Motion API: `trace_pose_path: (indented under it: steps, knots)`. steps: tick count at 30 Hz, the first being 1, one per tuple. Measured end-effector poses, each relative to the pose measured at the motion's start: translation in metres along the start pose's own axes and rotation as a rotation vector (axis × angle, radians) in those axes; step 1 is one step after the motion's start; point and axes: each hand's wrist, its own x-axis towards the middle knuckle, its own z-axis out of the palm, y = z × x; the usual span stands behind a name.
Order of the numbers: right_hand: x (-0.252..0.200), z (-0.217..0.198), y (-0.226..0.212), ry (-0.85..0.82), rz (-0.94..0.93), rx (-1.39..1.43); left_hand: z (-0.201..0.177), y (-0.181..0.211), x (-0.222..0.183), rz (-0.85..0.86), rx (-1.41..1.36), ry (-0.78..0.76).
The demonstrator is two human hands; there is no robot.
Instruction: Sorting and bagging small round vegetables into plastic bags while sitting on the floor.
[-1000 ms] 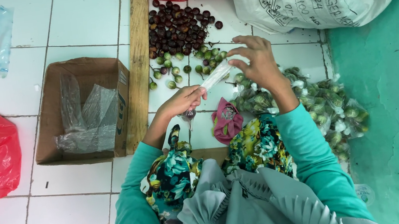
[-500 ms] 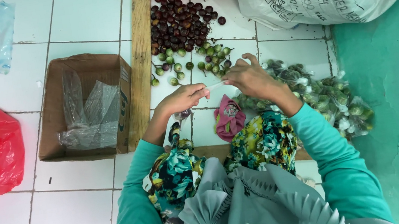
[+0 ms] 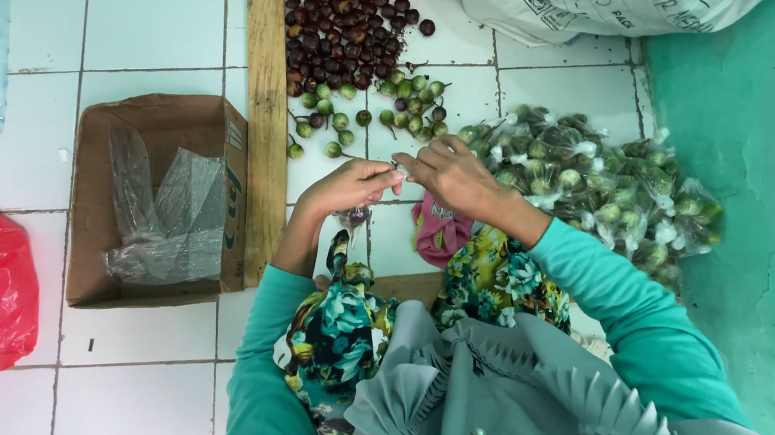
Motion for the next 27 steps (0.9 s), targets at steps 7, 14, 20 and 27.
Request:
trace_pose_path:
  steps: [7, 14, 20, 27]
  knots:
    - [0.044, -0.077, -0.003, -0.623, 0.530, 0.685, -0.009, -0.024, 0.008, -0.013, 0.123, 0.073]
    - [0.038, 0.007, 0.019, -0.291, 0.682, 0.995, 0.006, -0.009, 0.007, 0.102, -0.034, 0.167]
    - [0.030, 0.061, -0.006, 0.168, 1.047, 1.441, 0.018, -0.029, 0.016, 0.214, -0.042, 0.410]
    - [0.022, 0.056, -0.041, 0.125, 1.107, 1.435, 0.012, -0.074, 0.035, -0.007, 0.156, 0.734]
